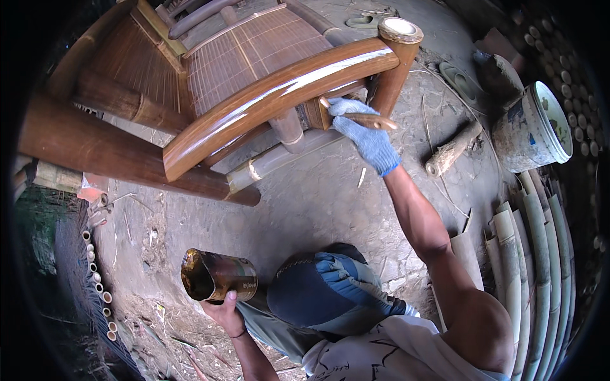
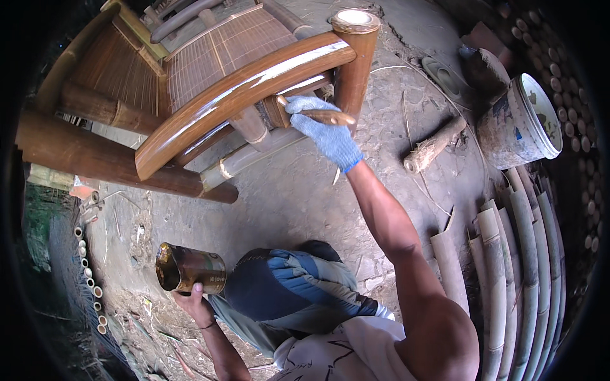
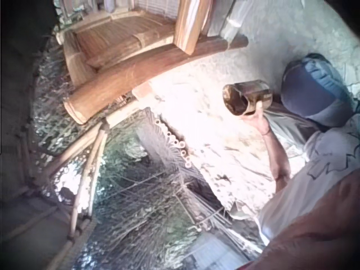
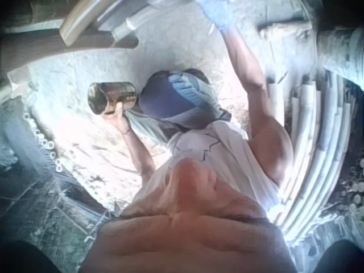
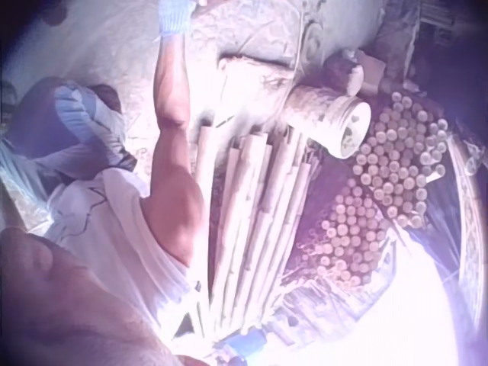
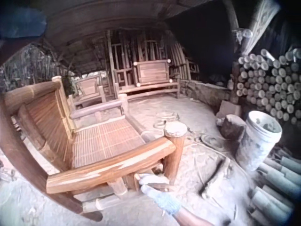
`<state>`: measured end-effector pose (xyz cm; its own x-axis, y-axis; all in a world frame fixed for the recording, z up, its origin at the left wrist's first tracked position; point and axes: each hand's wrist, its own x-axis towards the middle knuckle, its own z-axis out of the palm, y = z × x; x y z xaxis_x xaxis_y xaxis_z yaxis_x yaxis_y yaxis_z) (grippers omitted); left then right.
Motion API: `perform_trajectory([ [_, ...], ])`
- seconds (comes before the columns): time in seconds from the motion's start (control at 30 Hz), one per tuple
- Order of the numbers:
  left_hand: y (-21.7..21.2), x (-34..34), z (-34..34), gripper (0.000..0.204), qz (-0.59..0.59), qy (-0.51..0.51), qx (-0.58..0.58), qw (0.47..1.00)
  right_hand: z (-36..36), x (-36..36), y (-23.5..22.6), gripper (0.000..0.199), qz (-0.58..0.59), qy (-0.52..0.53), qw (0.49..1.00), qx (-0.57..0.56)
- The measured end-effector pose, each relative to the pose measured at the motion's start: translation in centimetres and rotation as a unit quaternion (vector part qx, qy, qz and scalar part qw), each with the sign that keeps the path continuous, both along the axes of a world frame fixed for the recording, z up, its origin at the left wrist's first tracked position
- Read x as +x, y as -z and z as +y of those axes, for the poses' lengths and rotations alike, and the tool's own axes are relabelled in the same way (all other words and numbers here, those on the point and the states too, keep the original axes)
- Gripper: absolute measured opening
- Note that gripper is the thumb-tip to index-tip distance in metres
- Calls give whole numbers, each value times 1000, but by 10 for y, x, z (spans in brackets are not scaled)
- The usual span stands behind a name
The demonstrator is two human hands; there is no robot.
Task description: The person applies a dark varnish to a bamboo chair using a brush. They repeatedly dip the brush into a can and coat the chair's frame, seat, and legs with smooth, even strokes.
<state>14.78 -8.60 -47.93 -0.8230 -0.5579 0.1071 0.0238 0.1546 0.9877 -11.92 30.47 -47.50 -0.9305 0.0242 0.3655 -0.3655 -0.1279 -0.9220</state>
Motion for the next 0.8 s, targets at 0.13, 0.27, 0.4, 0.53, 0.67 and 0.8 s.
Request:
perform_trajectory([
  [0.13,-8,-15,17,91,24,13,2,1000,16,-3,-1,18,156,65,978,124],
  [0.27,1,-20,25,90,15,36,16,999,42,-1,7,16,262,331,891,169],
  [0.4,7,-21,22,88,10,42,11,999,10,28,-5,30,314,391,800,331],
  [0.53,12,-23,24,89,19,57,17,998,-11,24,25,29,223,380,835,329],
  [0.67,11,-19,24,95,24,64,16,998,-43,59,16,36,252,284,899,220],
  [0.8,17,-10,13,100,8,67,20,998,-75,82,-33,26,369,158,833,381],
])
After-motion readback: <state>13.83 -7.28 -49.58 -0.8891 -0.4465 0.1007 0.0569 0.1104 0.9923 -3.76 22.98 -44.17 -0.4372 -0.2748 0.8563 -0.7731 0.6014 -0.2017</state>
